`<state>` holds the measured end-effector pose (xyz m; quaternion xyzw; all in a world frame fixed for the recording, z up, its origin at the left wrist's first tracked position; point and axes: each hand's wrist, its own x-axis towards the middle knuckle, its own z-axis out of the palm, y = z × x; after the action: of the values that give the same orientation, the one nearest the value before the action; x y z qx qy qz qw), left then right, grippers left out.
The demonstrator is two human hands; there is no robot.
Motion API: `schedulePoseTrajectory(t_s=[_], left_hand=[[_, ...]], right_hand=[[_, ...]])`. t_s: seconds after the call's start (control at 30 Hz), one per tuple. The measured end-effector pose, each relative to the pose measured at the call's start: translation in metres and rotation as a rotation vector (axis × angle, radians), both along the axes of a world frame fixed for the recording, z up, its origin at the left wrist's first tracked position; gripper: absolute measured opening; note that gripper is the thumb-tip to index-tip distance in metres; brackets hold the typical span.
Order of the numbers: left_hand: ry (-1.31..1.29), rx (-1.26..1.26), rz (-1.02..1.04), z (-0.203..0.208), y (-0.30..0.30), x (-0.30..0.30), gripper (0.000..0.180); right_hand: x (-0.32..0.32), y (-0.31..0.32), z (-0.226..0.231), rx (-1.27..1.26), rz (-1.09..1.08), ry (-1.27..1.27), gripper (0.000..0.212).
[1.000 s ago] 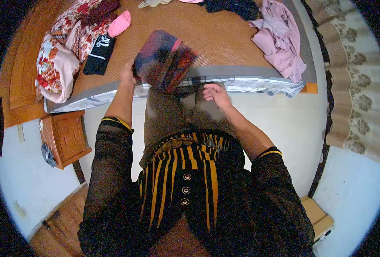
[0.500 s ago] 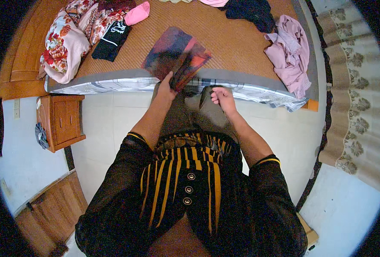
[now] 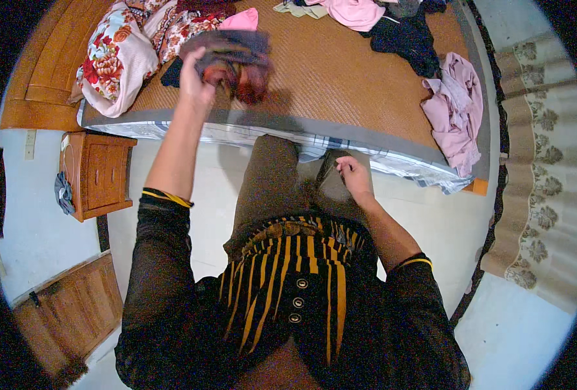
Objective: Folding various items of clothing on a bed.
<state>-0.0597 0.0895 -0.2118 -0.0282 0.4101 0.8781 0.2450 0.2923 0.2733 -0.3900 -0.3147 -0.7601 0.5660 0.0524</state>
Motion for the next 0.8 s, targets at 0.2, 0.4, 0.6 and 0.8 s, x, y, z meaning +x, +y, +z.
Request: schedulePoseTrajectory(t_s=[0.2, 0.4, 0.6, 0.8], left_hand=[[0.117, 0.112, 0.062, 0.023, -0.026, -0.091, 0.027], [0.047, -0.236, 0.069, -0.094, -0.097, -0.158, 0.022], [-0.223, -0.467, 0.057, -0.174, -0.143, -0.150, 0.027], [0.284, -1.137, 0.075, -0.176, -0.129, -0.133, 0.041]], right_hand=[[0.003, -0.004, -0.003, 0.028, -0.036, -0.038, 0.018], [-0.007, -0.011, -0.008, 0.224, 0.010, -0.180, 0.015], [-0.028, -0.023, 0.003, 0.283, 0.040, -0.209, 0.015], [-0.039, -0.021, -0.004, 0.519, 0.115, -0.193, 0.014]])
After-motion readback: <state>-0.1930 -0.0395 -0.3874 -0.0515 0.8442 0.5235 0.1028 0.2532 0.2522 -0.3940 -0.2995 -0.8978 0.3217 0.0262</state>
